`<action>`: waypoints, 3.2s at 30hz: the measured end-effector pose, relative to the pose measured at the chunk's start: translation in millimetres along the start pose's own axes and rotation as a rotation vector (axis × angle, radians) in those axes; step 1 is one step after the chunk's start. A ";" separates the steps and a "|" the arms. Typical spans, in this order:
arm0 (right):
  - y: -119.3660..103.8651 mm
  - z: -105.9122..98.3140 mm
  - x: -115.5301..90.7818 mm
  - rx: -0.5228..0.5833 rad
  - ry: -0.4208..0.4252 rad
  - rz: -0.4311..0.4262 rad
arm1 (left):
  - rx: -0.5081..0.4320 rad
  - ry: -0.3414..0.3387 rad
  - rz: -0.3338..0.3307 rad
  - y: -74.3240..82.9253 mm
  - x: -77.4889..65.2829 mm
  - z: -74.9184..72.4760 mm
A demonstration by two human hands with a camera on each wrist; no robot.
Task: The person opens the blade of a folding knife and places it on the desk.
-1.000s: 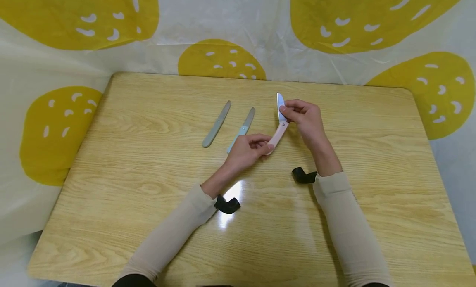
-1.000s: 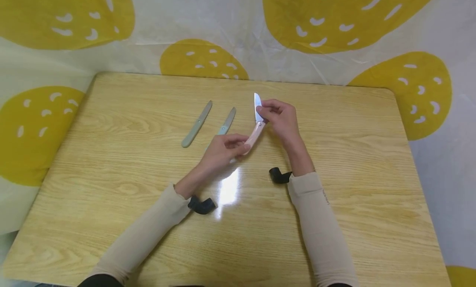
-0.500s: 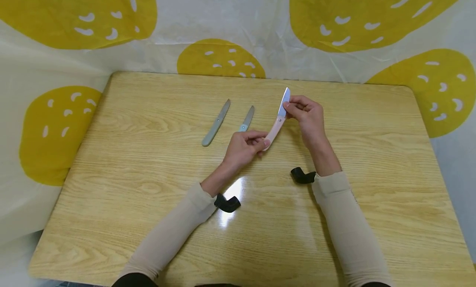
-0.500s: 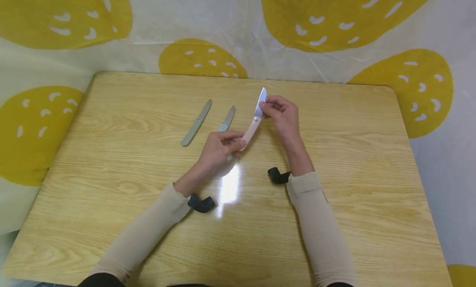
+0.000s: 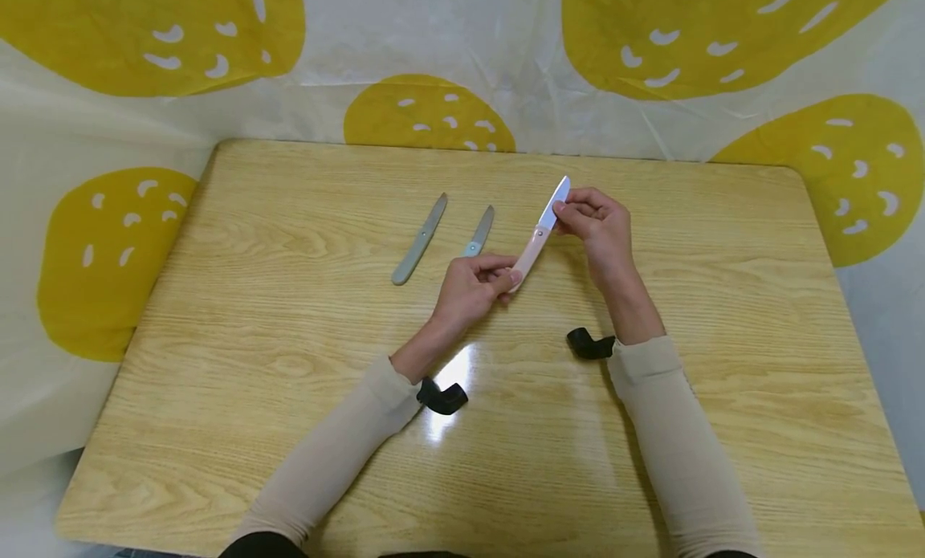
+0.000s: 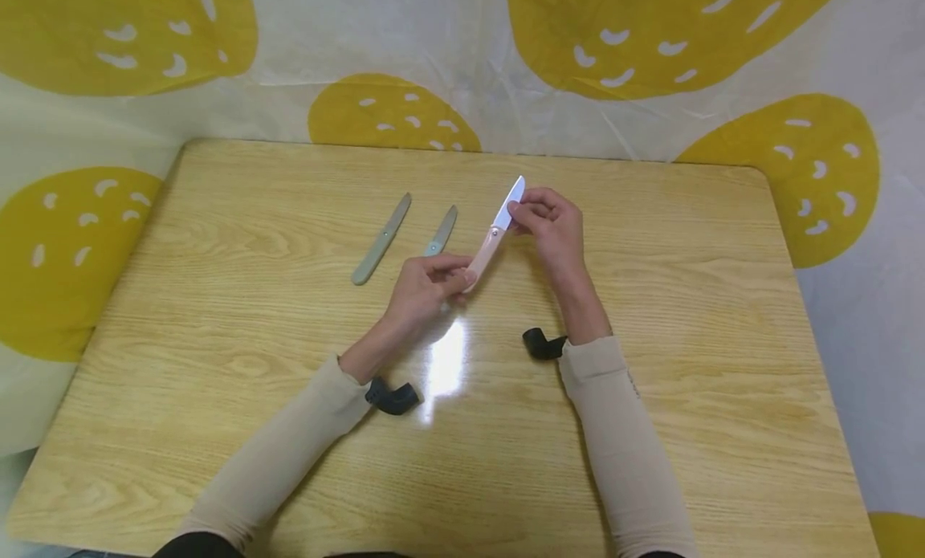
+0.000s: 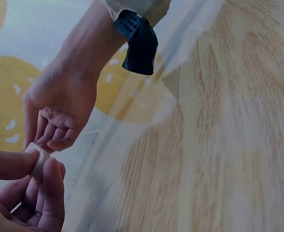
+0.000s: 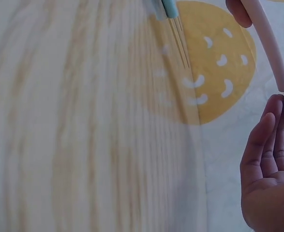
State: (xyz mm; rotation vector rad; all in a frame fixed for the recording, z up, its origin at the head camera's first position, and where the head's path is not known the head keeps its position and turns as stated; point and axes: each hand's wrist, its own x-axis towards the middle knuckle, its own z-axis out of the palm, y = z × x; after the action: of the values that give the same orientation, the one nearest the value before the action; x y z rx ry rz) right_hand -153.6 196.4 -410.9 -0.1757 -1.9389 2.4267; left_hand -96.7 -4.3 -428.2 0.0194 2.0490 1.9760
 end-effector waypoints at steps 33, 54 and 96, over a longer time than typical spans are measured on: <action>6.3 -14.8 3.2 -0.142 -0.029 0.035 | 0.252 -0.115 0.146 -9.4 -2.9 4.5; 2.8 -23.6 4.3 -0.656 -0.106 0.101 | 0.578 -0.097 0.220 -7.7 -5.7 1.2; 3.4 -26.7 0.4 -0.976 -0.295 0.070 | 0.732 -0.142 0.198 1.2 -13.9 -7.0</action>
State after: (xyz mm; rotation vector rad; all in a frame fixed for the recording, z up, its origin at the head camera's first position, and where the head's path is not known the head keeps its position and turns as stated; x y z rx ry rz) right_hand -151.0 221.6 -420.0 0.1122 -3.1092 1.3624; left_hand -85.2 -14.0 -424.1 0.5124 2.6167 1.1590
